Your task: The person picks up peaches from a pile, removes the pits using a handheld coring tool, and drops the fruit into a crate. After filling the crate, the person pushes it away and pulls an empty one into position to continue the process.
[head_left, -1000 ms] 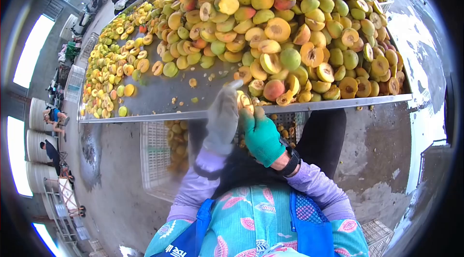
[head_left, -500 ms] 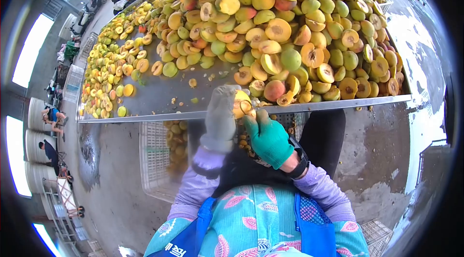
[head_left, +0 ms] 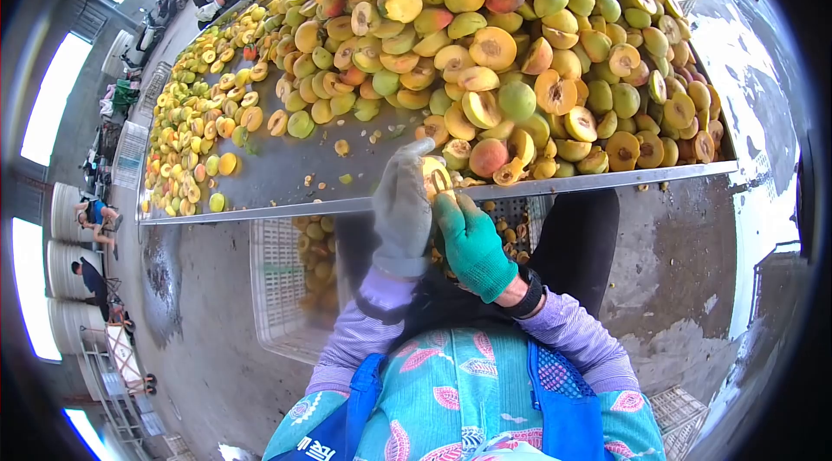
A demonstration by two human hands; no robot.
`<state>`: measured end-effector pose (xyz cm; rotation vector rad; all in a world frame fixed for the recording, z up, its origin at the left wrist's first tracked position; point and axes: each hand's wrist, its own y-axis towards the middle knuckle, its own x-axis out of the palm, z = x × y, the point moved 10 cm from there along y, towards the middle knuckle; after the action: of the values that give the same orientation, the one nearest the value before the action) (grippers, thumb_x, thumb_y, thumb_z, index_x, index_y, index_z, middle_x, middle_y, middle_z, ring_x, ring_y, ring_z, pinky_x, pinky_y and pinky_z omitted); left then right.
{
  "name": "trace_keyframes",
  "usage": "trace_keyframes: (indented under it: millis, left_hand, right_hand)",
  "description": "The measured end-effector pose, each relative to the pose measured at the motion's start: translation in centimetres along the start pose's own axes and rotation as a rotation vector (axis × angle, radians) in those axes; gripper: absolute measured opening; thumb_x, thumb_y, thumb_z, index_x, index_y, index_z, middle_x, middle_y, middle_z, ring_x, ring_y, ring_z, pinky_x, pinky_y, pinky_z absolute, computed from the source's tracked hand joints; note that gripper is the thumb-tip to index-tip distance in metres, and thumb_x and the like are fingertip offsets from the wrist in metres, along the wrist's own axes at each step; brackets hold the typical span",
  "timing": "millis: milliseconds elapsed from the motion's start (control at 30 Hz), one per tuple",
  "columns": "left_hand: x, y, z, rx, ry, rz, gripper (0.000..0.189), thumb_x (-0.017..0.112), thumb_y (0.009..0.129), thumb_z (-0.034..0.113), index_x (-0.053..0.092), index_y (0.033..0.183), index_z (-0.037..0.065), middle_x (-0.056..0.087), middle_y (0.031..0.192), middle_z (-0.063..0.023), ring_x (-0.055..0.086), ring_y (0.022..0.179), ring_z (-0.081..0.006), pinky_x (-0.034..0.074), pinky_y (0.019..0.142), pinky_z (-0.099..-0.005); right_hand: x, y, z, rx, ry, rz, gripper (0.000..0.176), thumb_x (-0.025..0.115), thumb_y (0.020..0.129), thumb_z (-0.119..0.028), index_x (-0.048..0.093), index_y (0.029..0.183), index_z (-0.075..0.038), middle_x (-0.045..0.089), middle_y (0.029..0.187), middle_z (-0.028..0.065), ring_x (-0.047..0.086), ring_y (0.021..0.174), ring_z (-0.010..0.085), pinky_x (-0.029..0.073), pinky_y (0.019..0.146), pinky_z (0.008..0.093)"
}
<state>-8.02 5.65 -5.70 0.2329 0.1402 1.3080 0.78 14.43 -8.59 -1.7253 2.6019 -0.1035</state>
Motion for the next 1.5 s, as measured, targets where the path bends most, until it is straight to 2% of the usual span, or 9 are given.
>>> trace_keyframes:
  millis: [167,467,633,833,967,1033,1133,1233,1500]
  left_hand:
    - [0.5,-0.2,0.0,0.012,0.122,-0.011,0.036,0.045,0.101,0.029,0.06,0.113,-0.002,0.065,0.096,-0.0102,0.06,0.082,-0.013,0.05,0.071,-0.0247]
    - [2.0,1.8,-1.3,-0.143,-0.085,-0.301,0.022,0.047,0.098,0.013,0.061,0.103,-0.003,0.066,0.095,-0.0088,0.058,0.078,-0.0108,0.049,0.072,-0.0242]
    - [1.7,2.1,-0.1,-0.262,0.112,-0.057,0.028,0.054,0.095,0.02,0.068,0.093,-0.003,0.067,0.077,-0.0083,0.06,0.068,-0.0118,0.05,0.062,-0.0259]
    - [5.3,3.1,0.9,-0.23,-0.139,-0.471,0.04,0.052,0.095,0.031,0.068,0.081,-0.003,0.064,0.07,-0.009,0.06,0.066,-0.0152,0.049,0.06,-0.0263]
    - [2.8,2.3,2.9,-0.099,-0.22,-0.312,0.037,0.049,0.095,0.034,0.064,0.089,0.0,0.062,0.079,-0.01,0.061,0.068,-0.0184,0.051,0.063,-0.029]
    - [-1.0,-0.1,0.0,-0.577,-0.473,0.055,0.041,0.053,0.091,0.044,0.059,0.1,0.005,0.062,0.085,-0.0106,0.061,0.072,-0.0196,0.052,0.064,-0.0308]
    - [-10.7,-1.7,-1.5,-0.499,-0.608,0.217,0.035,0.051,0.094,0.038,0.063,0.094,0.005,0.064,0.086,-0.0096,0.063,0.075,-0.0227,0.052,0.067,-0.0316]
    - [-17.3,0.9,2.3,0.139,1.098,0.106,0.029,0.059,0.088,0.03,0.066,0.096,0.003,0.067,0.094,-0.0145,0.064,0.088,-0.0263,0.049,0.082,-0.033]
    - [3.7,10.7,-5.6,0.139,1.23,-0.569,0.048,0.071,0.072,0.031,0.06,0.108,0.001,0.065,0.097,-0.0204,0.063,0.089,-0.0333,0.049,0.077,-0.0386]
  right_hand:
    - [-0.3,-0.2,-1.0,-0.282,-0.146,0.1,0.024,0.049,0.097,-0.023,0.055,0.095,0.0,0.056,0.072,0.0236,0.053,0.064,0.0402,0.043,0.058,0.0441]
    - [1.0,1.5,3.4,-0.233,0.03,-0.103,0.024,0.044,0.1,-0.025,0.058,0.1,-0.006,0.052,0.064,-0.0002,0.046,0.052,0.0138,0.034,0.047,0.0272]
    - [4.3,0.7,4.6,0.36,0.61,-0.342,0.035,0.038,0.1,-0.044,0.054,0.097,-0.014,0.048,0.061,-0.0013,0.041,0.044,0.0112,0.033,0.041,0.0236]
    - [5.8,-1.8,-1.0,0.543,1.142,-0.588,0.04,0.035,0.098,-0.053,0.046,0.089,-0.015,0.039,0.056,-0.0033,0.034,0.042,0.0086,0.03,0.039,0.0232]
    - [6.9,-2.6,-2.5,0.589,1.401,-0.844,0.041,0.034,0.099,-0.052,0.051,0.094,-0.015,0.039,0.057,-0.0072,0.035,0.042,0.0077,0.033,0.047,0.0246]
    - [8.5,-4.9,-5.1,0.621,1.527,-1.071,0.041,0.035,0.099,-0.05,0.052,0.095,-0.013,0.04,0.057,-0.007,0.035,0.042,0.0076,0.033,0.048,0.0251]
    - [8.6,-5.7,-3.2,0.695,1.234,-0.912,0.041,0.039,0.097,-0.052,0.05,0.09,-0.013,0.04,0.057,-0.0053,0.037,0.042,0.0093,0.036,0.049,0.0252]
    - [6.2,-4.7,6.8,1.013,1.134,-0.564,0.041,0.041,0.096,-0.054,0.049,0.089,-0.014,0.043,0.058,-0.0038,0.042,0.045,0.0109,0.039,0.049,0.0273]
    - [-1.1,0.3,4.7,0.299,0.64,-0.037,0.029,0.047,0.099,-0.035,0.053,0.093,-0.008,0.053,0.068,0.0,0.05,0.056,0.0126,0.041,0.053,0.028]
